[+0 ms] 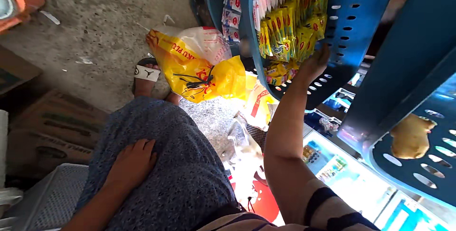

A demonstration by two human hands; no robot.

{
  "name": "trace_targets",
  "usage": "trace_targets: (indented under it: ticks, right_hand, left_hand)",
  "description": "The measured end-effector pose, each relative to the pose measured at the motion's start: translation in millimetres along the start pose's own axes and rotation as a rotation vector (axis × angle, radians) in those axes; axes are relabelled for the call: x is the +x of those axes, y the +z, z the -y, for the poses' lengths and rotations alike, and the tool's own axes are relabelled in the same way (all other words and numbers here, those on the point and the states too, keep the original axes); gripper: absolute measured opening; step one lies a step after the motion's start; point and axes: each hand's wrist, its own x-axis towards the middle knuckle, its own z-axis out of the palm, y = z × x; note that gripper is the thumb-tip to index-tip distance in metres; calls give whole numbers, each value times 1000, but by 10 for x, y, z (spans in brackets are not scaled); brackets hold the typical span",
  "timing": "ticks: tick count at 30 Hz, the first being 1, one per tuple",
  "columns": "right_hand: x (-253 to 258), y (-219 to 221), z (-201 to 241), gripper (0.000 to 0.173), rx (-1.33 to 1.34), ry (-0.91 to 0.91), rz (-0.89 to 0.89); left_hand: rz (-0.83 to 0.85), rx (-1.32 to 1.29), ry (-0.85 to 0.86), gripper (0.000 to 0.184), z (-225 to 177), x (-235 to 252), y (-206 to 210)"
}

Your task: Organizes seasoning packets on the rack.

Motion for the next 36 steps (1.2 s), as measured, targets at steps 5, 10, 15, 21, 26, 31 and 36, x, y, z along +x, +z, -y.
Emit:
trace_targets:
  ticks: [5, 10, 15, 21, 26, 31, 36]
  right_hand:
    - [-145, 43, -60, 48, 291, 161, 81]
    - [-125, 191, 351, 50, 380, 54, 31]
    - [-22, 267, 291, 50, 353, 134, 84]
    - [-73, 94, 263, 54, 281, 110, 144]
    - [-432, 174, 266, 58, -37, -131, 13]
    - [-326, 510, 298, 61, -387, -170, -1]
    - [-357, 301, 530, 60, -265, -107, 84]
  left_hand:
    - [14, 8, -7, 44, -1, 2, 11]
    - [-19, 16, 20, 43, 36, -7, 49]
    - [-28, 27, 31, 44, 43, -6, 58]
    - [-50, -5, 39, 44, 69, -27, 71]
    - [-31, -2, 24, 45, 66, -23, 53]
    - [-35, 16, 26, 44, 97, -33, 51]
    - [-40, 12, 6, 46, 114, -72, -14]
